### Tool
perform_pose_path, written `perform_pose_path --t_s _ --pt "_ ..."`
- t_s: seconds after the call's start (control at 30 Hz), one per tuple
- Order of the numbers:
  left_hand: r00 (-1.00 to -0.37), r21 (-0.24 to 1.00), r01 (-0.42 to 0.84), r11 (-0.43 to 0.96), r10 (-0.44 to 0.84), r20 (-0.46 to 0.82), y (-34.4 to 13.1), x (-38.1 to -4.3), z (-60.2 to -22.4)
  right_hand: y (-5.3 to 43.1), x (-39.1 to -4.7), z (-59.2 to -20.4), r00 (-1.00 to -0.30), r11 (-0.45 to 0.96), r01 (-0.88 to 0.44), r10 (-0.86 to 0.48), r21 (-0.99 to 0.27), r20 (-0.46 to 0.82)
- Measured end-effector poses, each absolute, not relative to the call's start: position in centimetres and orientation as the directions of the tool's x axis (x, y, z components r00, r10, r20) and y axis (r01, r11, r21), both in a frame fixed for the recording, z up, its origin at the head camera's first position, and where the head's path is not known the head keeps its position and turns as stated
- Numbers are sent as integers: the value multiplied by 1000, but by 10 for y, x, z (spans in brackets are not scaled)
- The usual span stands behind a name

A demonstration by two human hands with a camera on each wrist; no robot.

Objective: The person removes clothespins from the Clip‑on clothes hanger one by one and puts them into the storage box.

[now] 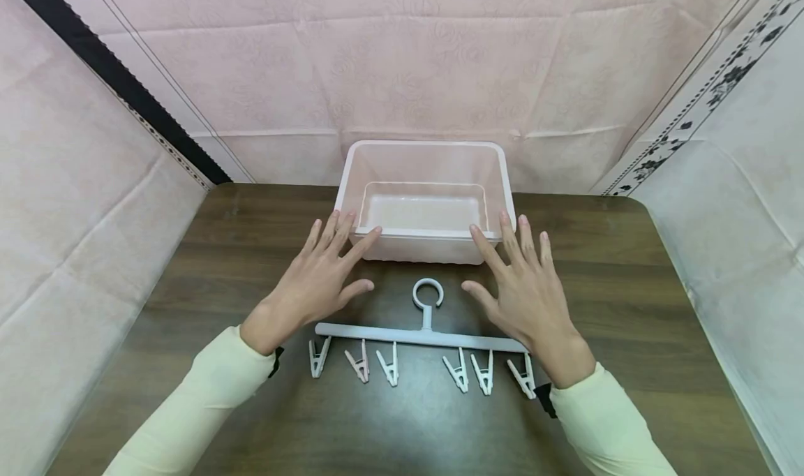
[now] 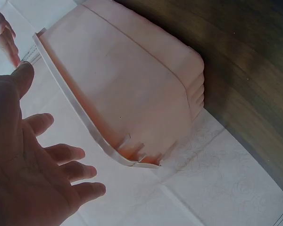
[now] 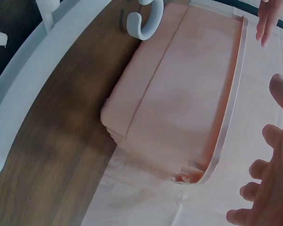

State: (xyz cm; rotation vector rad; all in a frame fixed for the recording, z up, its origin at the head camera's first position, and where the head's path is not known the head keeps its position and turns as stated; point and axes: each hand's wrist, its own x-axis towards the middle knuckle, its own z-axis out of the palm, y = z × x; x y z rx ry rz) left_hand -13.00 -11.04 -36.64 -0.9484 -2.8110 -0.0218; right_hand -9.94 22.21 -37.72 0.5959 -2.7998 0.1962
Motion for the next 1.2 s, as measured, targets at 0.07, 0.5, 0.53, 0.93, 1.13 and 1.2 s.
perform_pose_path --t_s 0.07,0.5,0.53,0.93,1.13,1.2 --pt "-781 -35 603 797 599 174 -111 -129 -367 223 -99 -378 -879 906 -417 -380 -77 289" --pt "-776 -28 607 794 600 195 -115 -122 -374 222 -91 -383 -878 901 -426 -390 -83 277" --pt "-776 -26 606 795 599 196 -115 -121 -374 221 -90 -384 -879 901 -426 -389 -86 274" --pt "-774 7 619 786 608 177 -118 -109 -380 220 -76 -397 -876 893 -434 -386 -122 289" --pt "-777 -9 613 790 605 176 -120 -106 -380 219 -72 -399 -873 888 -439 -386 -136 298" --pt "-777 -8 613 790 604 177 -121 -104 -380 219 -71 -399 -870 887 -441 -387 -134 305"
